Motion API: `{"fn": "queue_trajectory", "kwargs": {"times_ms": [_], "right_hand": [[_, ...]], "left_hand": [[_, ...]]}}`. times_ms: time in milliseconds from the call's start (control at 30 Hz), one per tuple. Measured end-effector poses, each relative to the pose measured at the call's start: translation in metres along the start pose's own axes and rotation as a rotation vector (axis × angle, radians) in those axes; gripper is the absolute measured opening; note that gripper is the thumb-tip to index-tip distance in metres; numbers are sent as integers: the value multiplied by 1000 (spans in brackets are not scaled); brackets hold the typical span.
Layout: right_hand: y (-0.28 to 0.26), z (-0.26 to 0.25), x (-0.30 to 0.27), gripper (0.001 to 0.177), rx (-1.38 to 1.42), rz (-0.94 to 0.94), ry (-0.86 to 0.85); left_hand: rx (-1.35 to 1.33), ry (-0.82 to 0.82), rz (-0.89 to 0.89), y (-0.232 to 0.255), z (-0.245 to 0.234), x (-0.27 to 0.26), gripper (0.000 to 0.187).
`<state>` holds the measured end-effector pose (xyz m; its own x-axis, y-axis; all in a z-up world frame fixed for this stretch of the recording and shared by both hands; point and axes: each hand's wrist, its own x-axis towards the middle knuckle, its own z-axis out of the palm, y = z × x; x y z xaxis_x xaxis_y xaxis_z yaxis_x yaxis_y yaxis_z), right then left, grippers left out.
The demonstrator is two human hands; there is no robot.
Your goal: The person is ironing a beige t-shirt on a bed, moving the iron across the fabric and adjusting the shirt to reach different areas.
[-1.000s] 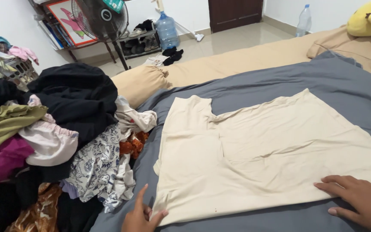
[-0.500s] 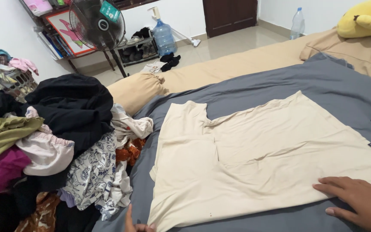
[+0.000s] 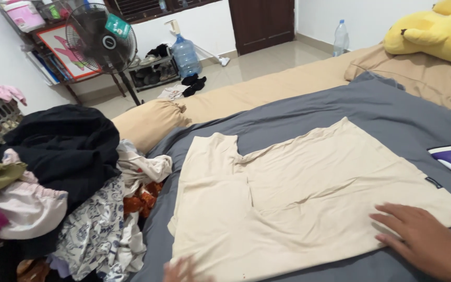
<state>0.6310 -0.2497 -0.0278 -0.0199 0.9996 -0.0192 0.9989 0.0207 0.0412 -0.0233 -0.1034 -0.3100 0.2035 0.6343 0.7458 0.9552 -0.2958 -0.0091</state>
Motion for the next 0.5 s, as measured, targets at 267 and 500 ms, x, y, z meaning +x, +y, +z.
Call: {"fn": "queue_trajectory", "kwargs": {"times_ms": [267,500], "right_hand": [[12,10,33,65,171,-213,-106],[-7,-27,92,42,-126,-82,59]], "left_hand": [[132,291,162,169,-28,16,44],[133,373,121,157,9,10,40]]}}
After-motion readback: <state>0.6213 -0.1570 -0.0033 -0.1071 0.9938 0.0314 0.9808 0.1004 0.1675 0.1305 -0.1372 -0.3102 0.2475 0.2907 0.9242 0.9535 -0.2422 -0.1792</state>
